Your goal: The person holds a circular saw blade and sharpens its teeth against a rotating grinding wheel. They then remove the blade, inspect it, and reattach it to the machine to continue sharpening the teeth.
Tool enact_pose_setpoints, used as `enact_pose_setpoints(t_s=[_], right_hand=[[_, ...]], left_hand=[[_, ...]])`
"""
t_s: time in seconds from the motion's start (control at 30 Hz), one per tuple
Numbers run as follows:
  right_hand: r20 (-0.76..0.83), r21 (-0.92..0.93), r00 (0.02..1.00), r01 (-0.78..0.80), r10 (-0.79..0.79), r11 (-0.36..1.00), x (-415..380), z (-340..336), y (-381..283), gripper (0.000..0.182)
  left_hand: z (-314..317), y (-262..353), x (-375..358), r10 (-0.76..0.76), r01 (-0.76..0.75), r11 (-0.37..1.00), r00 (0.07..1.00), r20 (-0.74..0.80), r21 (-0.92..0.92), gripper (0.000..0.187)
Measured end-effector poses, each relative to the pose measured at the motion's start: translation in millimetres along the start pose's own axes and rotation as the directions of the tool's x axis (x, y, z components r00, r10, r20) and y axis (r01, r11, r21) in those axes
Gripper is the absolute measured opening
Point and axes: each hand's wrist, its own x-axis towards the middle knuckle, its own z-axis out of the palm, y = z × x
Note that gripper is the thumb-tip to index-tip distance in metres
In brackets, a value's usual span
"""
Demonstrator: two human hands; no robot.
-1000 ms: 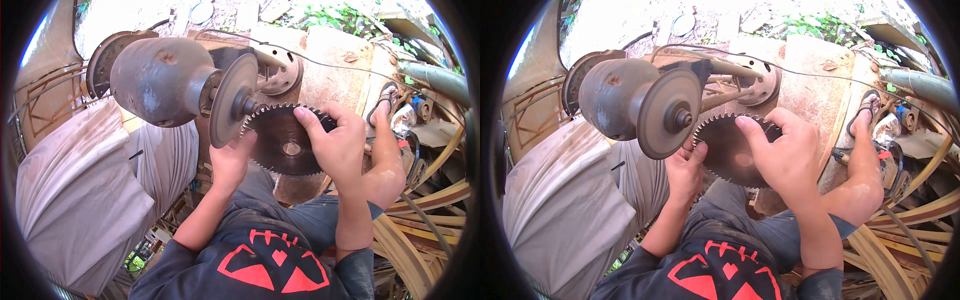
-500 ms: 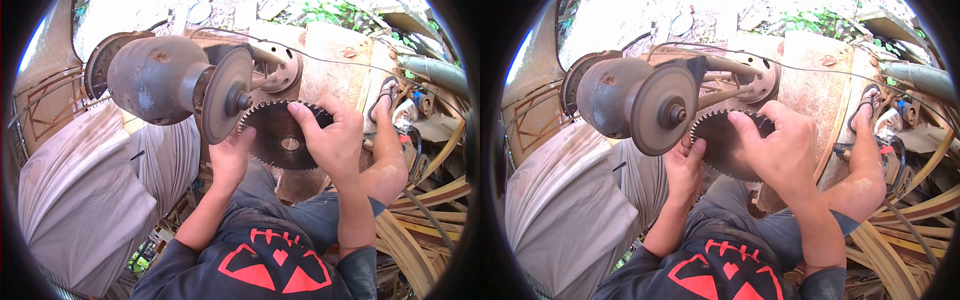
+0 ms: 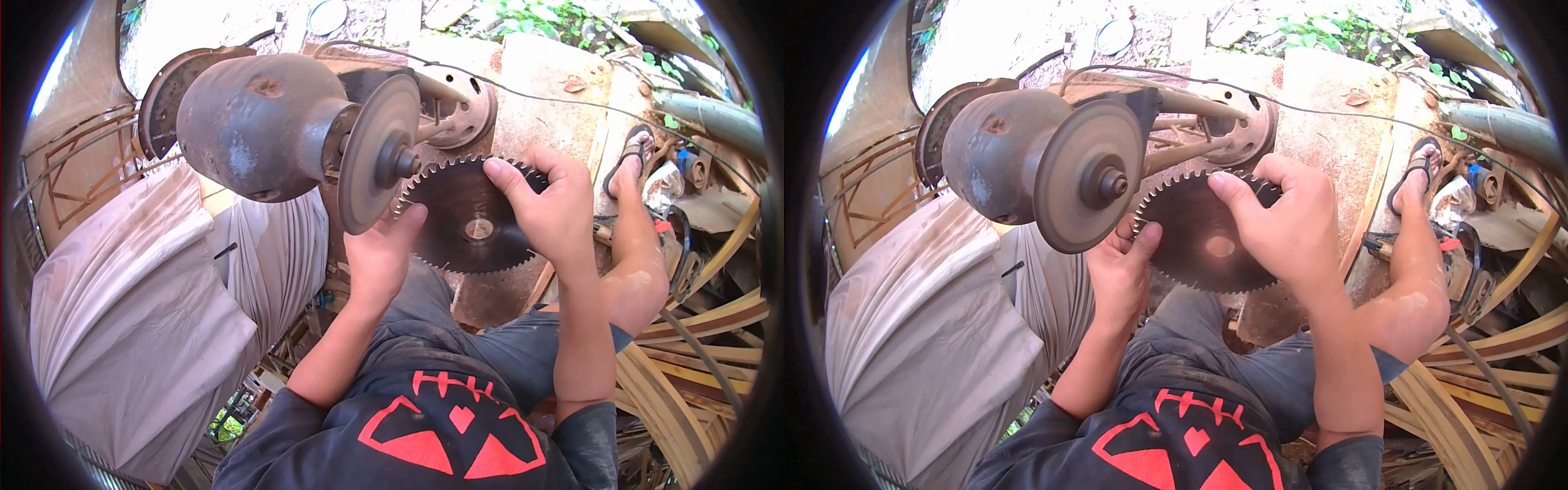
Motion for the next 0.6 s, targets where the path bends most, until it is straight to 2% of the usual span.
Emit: enact_pose_setpoints(t_s=[0.17, 0.27, 0.37, 0.47, 0.6], right_hand=[[0.121, 0.012, 0.989, -0.090, 0.088, 0.996, 11.7, -0.1, 18.3, 0.043], [0.146, 0.026, 0.983, -0.112, 0.107, 0.993, 13.4, -0.1, 21.2, 0.040], [0.136, 0.072, 0.982, -0.142, 0.132, 0.987, 10.6, 0.0, 13.7, 0.037], [0.137, 0.045, 0.977, -0.168, 0.161, 0.985, 9.1, -2.3, 6.8, 0.036], [0.076, -0.005, 0.985, -0.154, 0.154, 0.988, 5.9, -2.1, 4.4, 0.038]], left_hand=[[6.5, 9.4, -3.1, -0.026, 0.028, 0.998, 0.999, -0.041, 0.057, 0.054], [6.9, 13.1, -3.2, -0.037, 0.042, 0.994, 0.998, -0.055, 0.096, 0.052], [7.6, 14.7, -3.7, -0.038, 0.044, 0.995, 0.997, -0.064, 0.095, 0.051], [10.0, 12.2, -2.2, 0.049, -0.043, 0.995, 0.997, -0.066, 0.089, 0.050], [4.9, 8.6, -2.5, -0.035, 0.039, 0.996, 0.998, -0.056, 0.080, 0.050]])
